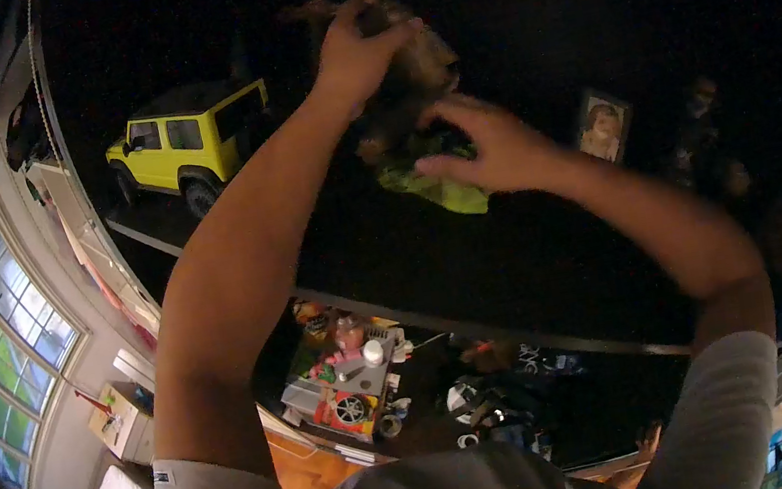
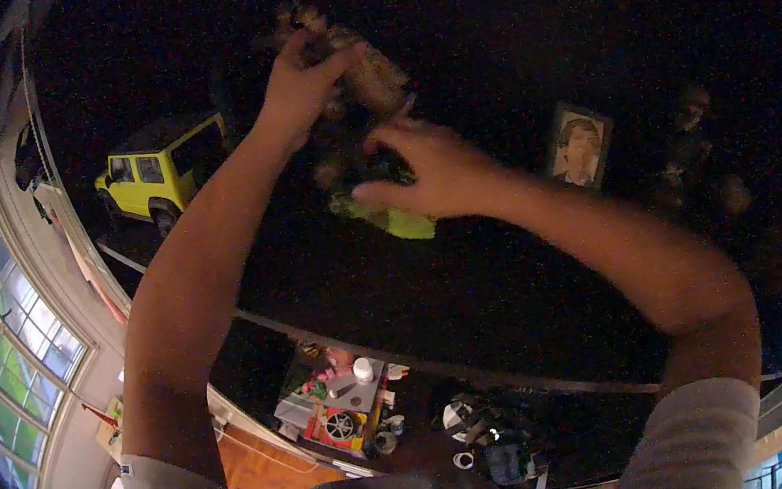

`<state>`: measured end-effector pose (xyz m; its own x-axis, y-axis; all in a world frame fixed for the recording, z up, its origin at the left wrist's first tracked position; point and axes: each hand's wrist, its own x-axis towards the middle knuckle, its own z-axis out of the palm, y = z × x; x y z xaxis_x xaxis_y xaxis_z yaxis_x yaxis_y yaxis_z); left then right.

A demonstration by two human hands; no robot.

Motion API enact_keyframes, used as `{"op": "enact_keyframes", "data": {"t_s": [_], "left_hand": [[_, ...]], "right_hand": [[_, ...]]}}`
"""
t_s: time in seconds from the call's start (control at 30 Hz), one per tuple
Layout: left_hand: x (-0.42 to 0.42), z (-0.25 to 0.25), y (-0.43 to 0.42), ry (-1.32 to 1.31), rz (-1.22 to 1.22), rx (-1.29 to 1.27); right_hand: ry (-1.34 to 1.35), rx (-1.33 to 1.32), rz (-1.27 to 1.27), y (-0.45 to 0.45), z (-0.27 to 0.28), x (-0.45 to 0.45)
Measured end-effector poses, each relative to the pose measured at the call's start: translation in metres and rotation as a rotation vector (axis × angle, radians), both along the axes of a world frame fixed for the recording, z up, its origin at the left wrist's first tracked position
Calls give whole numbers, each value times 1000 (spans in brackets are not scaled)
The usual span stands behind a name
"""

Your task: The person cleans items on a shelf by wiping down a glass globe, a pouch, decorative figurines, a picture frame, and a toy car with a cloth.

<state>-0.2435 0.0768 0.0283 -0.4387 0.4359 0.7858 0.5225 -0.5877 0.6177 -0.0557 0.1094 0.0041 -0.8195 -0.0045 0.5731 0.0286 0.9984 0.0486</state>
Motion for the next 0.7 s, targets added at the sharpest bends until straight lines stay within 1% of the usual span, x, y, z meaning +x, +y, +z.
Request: {"op": "enact_keyframes", "data": {"t_s": [0.07,0.17,0.2,0.3,0.4,0.5,0.53,0.63,0.7], "left_hand": [[0,-2,-1,-33,-51,-8],[-1,-1,0,-53,-136,-33],[0,0,-3,-60,-163,-30],[2,1,-7,-121,-184,-33],[7,2,-15,-192,-215,-44],[11,4,-23,-231,-326,-35],[11,5,-24,-241,-372,-28],[8,7,-26,-213,-500,-60],[10,7,-25,-215,-626,-23]], "right_hand": [[90,-73,-51,10,6,2],[324,-139,-157,23,18,5],[409,-111,-135,27,19,5],[178,-270,-49,26,13,7],[-71,-105,24,2,-7,14],[-163,-129,-54,-16,-17,20],[-187,-170,-14,-13,-20,18],[-243,-118,-58,-11,-22,9],[-377,-184,-121,-15,-16,2]]}}
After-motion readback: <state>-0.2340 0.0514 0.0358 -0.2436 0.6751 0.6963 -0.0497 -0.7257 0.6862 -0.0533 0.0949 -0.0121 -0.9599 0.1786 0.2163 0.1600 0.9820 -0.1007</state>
